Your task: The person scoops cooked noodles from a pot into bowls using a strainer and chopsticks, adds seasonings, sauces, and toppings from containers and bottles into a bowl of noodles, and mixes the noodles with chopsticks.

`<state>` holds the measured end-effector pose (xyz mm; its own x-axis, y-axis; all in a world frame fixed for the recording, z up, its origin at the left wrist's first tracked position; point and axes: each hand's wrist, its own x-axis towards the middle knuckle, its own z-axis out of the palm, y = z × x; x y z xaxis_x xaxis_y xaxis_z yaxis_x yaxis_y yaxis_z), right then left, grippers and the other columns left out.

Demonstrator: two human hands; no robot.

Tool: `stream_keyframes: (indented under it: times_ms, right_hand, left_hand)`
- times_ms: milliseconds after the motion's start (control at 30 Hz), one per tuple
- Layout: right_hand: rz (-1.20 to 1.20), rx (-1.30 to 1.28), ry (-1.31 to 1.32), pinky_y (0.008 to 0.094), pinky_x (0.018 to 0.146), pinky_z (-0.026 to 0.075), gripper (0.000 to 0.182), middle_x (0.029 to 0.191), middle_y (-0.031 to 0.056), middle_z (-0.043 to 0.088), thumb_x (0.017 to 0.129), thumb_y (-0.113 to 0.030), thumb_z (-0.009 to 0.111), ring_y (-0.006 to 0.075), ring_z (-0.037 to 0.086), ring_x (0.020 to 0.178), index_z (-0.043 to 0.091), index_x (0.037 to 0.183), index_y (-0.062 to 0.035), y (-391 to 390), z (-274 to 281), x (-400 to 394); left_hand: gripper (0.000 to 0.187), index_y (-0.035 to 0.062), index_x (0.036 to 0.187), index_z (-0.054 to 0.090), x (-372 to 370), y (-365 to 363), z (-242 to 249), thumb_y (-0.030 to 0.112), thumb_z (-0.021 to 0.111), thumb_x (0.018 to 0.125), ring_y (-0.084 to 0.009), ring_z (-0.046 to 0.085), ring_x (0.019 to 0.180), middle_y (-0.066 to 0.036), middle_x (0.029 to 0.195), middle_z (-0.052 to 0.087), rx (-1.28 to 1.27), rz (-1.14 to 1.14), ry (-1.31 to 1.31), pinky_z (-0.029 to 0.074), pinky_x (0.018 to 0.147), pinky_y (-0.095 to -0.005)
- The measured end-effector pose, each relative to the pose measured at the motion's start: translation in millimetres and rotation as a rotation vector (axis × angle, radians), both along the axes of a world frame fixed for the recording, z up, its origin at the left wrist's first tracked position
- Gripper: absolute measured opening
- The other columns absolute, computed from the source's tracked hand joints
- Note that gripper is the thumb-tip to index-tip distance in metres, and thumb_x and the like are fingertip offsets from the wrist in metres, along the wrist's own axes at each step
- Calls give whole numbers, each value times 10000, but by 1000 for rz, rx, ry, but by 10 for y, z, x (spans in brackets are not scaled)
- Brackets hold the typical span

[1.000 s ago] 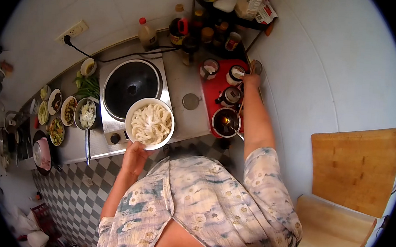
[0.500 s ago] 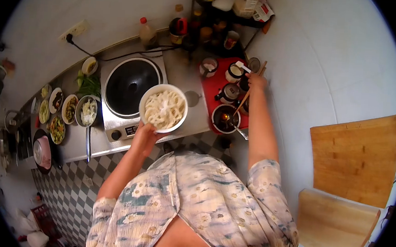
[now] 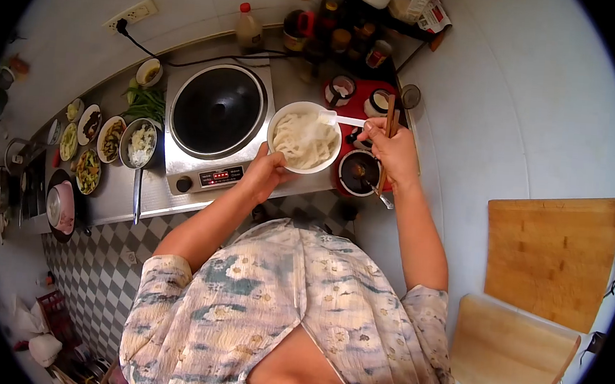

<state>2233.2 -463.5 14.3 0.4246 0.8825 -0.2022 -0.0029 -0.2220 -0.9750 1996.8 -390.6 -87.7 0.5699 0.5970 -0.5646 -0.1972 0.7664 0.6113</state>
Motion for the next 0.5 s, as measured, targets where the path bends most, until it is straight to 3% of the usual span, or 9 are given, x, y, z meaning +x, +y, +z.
stream_keyframes:
  times_ms: [200, 500]
  right_hand:
    - [-41, 2, -12, 219, 527, 399, 148, 730, 60, 662, 887, -135, 619, 66, 510, 564, 651, 907, 8, -75, 57, -18]
    - [33, 154, -448, 252, 675, 490, 128, 762, 91, 693, 849, -94, 631, 111, 644, 683, 647, 940, -5, -88, -56, -283]
  left_hand:
    - [736, 179, 1411, 170, 20, -27, 84, -33, 387, 741, -309, 538, 1148, -152, 1336, 414, 10, -4, -8, 467, 948, -516]
    - [732, 176, 1410, 169, -26, -48, 112, -34, 392, 745, -311, 543, 1140, -149, 1334, 416, 14, 25, 34, 479, 938, -502]
